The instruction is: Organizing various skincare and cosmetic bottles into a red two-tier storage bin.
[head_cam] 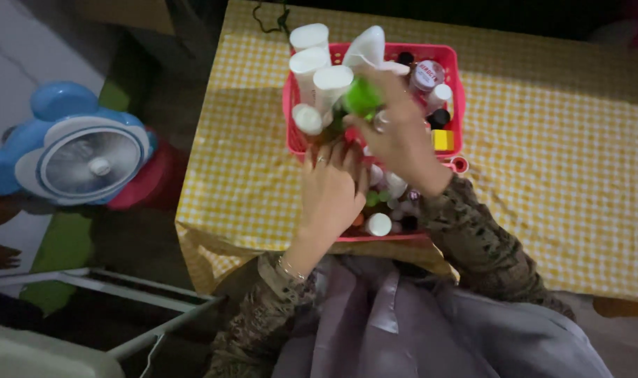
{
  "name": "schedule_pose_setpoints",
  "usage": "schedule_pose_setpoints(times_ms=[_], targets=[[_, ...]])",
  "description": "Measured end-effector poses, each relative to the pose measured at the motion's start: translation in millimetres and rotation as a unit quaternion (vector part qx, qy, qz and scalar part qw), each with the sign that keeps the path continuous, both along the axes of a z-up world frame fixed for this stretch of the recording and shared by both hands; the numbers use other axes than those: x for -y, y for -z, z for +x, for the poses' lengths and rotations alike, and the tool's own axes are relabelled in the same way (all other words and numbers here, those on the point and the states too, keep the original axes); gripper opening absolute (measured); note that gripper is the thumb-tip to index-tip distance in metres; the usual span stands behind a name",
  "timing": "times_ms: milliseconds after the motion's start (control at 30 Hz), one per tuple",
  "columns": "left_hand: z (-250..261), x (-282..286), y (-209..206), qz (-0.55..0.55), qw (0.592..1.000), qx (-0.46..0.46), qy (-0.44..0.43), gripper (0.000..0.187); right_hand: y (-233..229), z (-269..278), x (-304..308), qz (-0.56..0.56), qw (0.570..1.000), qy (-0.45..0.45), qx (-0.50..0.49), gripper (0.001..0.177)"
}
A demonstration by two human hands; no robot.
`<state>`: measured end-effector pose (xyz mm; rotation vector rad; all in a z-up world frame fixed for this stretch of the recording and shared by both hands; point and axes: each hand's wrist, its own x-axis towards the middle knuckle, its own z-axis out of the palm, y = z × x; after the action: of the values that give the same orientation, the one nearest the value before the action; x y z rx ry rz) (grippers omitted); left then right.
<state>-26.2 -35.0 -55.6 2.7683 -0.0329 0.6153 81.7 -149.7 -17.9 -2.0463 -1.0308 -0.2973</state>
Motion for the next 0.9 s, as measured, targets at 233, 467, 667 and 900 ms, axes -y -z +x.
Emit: schedule_pose_setpoints(times_ms=[233,467,667,900], targets=[[8,-5,-11,-0.015,0.999,-0.04,0.008,0.051,-19,-8,43,0.156,0.985,0.067,-0.017,0.071],[43,-11,-24,0.111,0.991,0.067,-0.016,0.045,-19,-15,63,0.151,0.98,0.116,-0.056,0.062],[69,-50,-31,0.022,0.996,0.084,-0.012,0.049,0,-12,53,0.121,0.988,0.071,-0.06,0.067],[64,-64,-23,-0.02,0.996,0.045,0.072,0.054,4,-19,44,0.145,0.978,0.084,-0.123,0.065]])
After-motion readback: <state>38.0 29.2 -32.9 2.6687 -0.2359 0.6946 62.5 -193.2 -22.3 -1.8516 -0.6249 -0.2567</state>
